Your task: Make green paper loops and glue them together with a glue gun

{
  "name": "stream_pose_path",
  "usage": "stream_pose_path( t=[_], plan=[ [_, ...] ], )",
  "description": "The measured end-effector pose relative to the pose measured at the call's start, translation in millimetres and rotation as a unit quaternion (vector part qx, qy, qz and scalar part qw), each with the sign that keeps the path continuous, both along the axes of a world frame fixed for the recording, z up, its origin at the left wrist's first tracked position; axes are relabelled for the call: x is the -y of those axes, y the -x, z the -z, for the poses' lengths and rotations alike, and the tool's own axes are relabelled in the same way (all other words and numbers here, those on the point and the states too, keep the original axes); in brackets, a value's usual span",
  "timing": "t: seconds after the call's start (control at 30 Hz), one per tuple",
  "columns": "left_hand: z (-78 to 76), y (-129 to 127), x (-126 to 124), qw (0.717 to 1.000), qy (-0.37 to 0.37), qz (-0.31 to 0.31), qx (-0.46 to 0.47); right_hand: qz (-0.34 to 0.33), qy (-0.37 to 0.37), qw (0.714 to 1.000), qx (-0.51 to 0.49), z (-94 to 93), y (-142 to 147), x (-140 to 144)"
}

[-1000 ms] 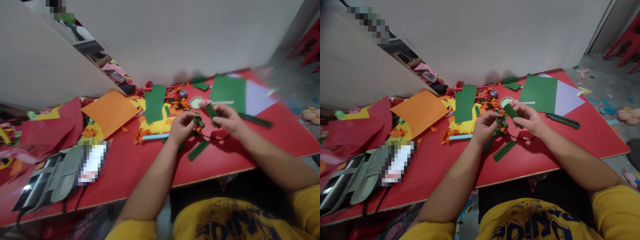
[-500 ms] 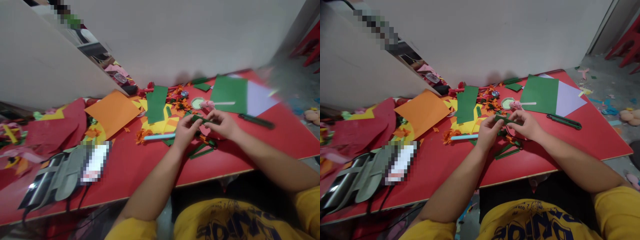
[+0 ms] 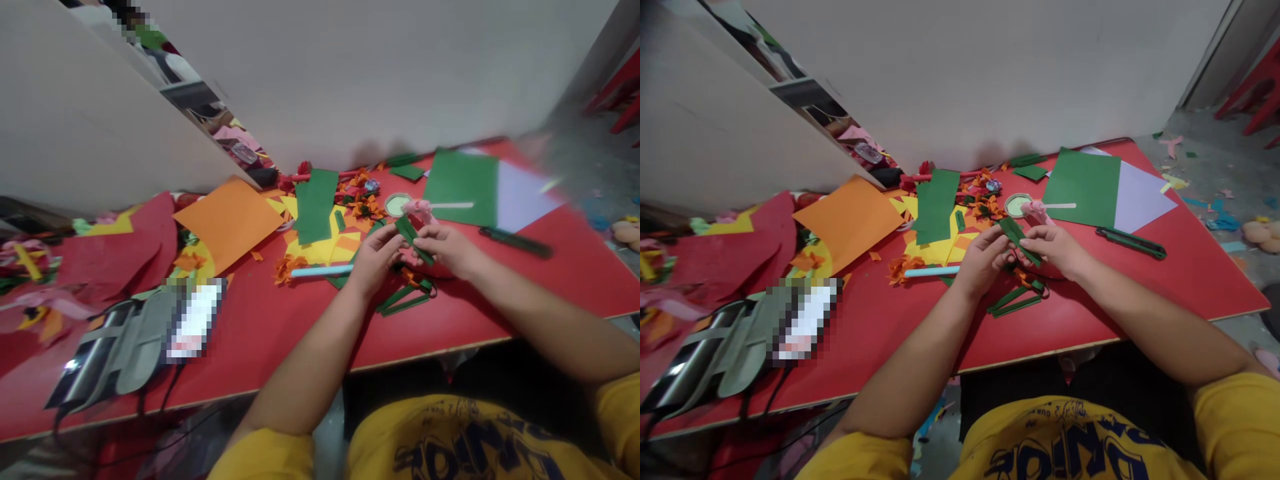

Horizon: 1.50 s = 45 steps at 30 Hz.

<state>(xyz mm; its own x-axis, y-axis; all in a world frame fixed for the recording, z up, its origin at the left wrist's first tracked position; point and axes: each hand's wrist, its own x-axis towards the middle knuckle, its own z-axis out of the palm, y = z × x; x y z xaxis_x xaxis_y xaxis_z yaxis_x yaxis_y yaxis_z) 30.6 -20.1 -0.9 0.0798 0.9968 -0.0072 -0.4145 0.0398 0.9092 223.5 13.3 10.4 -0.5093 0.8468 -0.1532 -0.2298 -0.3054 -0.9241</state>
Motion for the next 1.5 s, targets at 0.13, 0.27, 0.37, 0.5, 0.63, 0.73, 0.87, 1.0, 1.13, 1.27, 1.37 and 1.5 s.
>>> stream_pose_path(
  t=[0.13,0.27,0.37,0.5,0.63,0.73,0.87,1.0,1.13,1.27,1.37,1.5],
  plan=[
    [0.2,-0.6,1.2,0.999,0.020,0.038,-0.003,-0.027,0.009,1.000,0.007,2.9,-1.2,-1.3],
    [6.1,0.2,-0.8,1.000,0.026,0.010,-0.008,-0.025,-0.075,0.994,0.078,3.8,-1.7,-0.9],
    [12.3,1.0,-4.8,0.997,0.015,-0.055,-0.044,0.017,-0.179,0.974,0.139,2.6,-0.6,3.2],
    [13.1,-1.1,-6.1,0.992,0.007,-0.108,-0.071,0.091,-0.263,0.938,0.204,2.9,-0.3,5.3],
    [4.8,-4.3,-1.6,0.990,0.000,-0.088,-0.108,0.092,-0.253,0.943,0.194,3.0,-3.2,-0.3],
    [-1.2,-5.2,1.7,0.986,-0.019,-0.082,-0.147,0.072,-0.232,0.950,0.196,1.9,-4.2,-2.5],
    [-4.0,-5.9,3.9,0.980,-0.041,-0.094,-0.171,0.052,-0.210,0.957,0.190,1.6,-1.4,-1.0],
    [0.8,-7.4,3.9,0.984,-0.036,-0.094,-0.149,0.051,-0.195,0.961,0.189,1.8,-1.4,-1.7],
    [8.1,-7.6,1.4,0.991,-0.005,-0.107,-0.080,0.050,-0.233,0.947,0.215,0.1,-5.6,-3.9],
    [9.7,-7.0,-0.5,0.986,-0.014,-0.143,-0.080,0.056,-0.251,0.943,0.210,1.1,-5.9,-4.9],
    [8.9,-7.3,-0.8,0.977,-0.039,-0.173,-0.115,0.056,-0.229,0.954,0.187,4.7,-3.2,-5.1],
    [9.1,-6.9,-2.1,0.957,-0.102,-0.223,-0.156,0.048,-0.161,0.977,0.130,8.4,1.3,-3.5]
  ],
)
